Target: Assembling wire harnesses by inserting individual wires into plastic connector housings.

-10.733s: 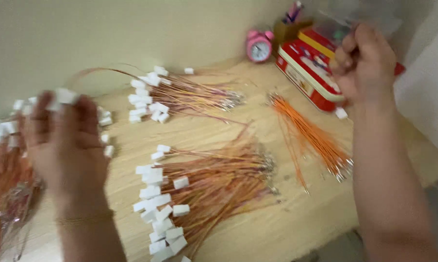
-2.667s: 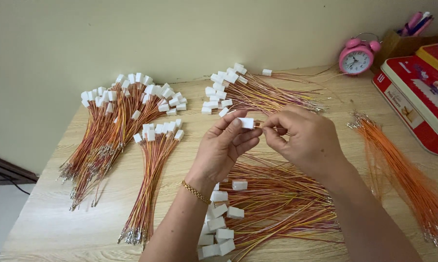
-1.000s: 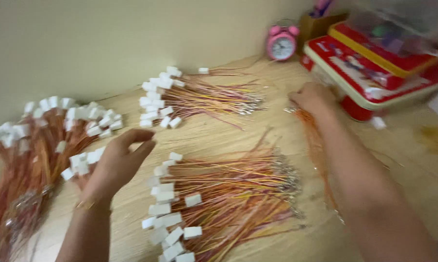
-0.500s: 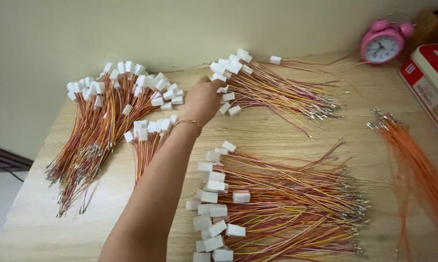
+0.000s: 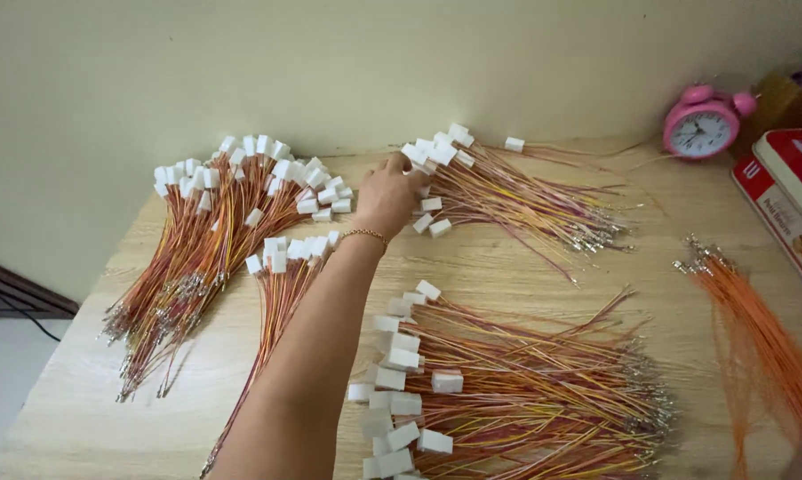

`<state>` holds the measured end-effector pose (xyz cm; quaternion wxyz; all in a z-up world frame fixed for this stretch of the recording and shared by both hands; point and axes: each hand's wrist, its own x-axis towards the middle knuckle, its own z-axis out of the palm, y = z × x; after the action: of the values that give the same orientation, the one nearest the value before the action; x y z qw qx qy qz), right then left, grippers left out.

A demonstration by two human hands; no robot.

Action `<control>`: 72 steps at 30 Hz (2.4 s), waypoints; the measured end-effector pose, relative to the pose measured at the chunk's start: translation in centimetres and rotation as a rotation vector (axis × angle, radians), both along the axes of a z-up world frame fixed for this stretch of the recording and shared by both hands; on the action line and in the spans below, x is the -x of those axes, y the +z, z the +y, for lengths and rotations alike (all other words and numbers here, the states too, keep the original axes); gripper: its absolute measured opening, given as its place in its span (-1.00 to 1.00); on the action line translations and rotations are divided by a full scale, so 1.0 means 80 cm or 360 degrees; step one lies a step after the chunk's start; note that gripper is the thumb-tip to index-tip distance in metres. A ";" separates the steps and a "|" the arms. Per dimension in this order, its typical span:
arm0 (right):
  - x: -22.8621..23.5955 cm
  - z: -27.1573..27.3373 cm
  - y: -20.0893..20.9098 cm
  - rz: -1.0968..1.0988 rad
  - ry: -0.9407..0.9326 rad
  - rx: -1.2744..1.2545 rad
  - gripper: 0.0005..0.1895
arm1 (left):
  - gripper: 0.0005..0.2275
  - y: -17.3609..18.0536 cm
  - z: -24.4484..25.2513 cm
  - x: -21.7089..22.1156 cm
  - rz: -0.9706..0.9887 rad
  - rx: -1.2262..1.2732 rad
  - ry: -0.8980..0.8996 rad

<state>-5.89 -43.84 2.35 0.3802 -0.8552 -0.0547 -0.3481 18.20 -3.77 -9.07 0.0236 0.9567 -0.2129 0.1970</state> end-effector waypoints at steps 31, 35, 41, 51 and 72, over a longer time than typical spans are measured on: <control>0.040 0.211 0.057 -0.0028 0.0446 0.0236 -0.92 | -0.76 0.113 -0.042 0.274 0.1614 0.3324 -0.0910; 0.040 0.214 0.056 -0.0086 0.0417 0.0336 -0.91 | -0.71 0.113 -0.039 0.277 0.1643 0.3372 -0.1019; 0.036 0.215 0.051 -0.0180 0.0430 0.0401 -0.89 | -0.73 0.118 -0.038 0.280 0.1655 0.3386 -0.1020; 0.030 0.213 0.045 -0.0299 0.0346 0.0638 -0.90 | -0.76 0.112 -0.044 0.282 0.1739 0.3333 -0.1007; 0.002 0.189 0.037 0.0515 0.0495 0.0665 -0.52 | -0.80 0.145 -0.005 0.276 0.1492 0.2846 -0.0726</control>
<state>-6.07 -28.69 5.32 0.2485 -0.9406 -0.1940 -0.1262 -3.92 -4.14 2.52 0.8430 0.5073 -0.1344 -0.1184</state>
